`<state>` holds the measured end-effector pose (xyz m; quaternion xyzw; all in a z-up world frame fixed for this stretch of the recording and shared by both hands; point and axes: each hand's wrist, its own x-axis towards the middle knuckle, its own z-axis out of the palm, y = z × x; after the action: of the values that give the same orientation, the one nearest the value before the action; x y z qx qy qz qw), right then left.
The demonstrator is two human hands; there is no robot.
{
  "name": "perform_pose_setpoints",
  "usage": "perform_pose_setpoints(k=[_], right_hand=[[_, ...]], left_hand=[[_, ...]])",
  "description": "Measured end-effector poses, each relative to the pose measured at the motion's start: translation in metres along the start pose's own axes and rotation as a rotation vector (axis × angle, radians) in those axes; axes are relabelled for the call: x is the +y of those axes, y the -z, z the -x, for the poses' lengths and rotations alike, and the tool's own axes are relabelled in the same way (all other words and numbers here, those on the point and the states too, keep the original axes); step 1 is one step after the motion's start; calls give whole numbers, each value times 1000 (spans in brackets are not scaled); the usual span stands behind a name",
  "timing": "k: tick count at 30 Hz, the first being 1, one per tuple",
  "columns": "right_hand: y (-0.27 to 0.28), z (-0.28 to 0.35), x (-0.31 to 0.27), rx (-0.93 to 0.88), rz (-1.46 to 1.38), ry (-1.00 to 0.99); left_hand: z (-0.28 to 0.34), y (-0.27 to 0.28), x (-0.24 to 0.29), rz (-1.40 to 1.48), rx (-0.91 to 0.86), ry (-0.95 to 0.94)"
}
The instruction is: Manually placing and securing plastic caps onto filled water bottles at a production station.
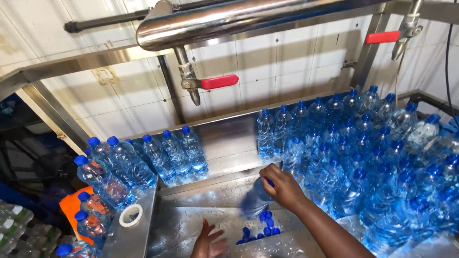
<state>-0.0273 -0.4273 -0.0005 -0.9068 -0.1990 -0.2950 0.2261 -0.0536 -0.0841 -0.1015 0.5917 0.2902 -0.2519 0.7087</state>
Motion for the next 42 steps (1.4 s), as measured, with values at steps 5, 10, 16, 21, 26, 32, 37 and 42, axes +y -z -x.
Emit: perform_pose_setpoints(k=[5, 10, 16, 21, 26, 32, 37, 42], right_hand=[[-64, 32, -26, 323, -604, -51], [-106, 32, -11, -160, -873, -1110], [-69, -17, -72, -29, -1502, -740], [-72, -43, -82, -141, -344, -389], [-68, -61, -87, -182, -34, 744], [-141, -67, -103, -604, -455, -969], [-101, -78, -130, -238, -379, -67], [-115, -82, -139, 41, -221, 572]], left_hand=[[-21, 24, -10, 342, 18, -36], [-2, 72, -16, -19, 100, -897], [-22, 122, 1, 422, 148, -802], [-11, 159, 9, 552, 197, -676], [1, 181, 15, 594, -150, -53], [69, 181, 63, -137, 332, -499], [25, 228, 74, 367, 46, -107], [50, 240, 91, 523, -142, 249]])
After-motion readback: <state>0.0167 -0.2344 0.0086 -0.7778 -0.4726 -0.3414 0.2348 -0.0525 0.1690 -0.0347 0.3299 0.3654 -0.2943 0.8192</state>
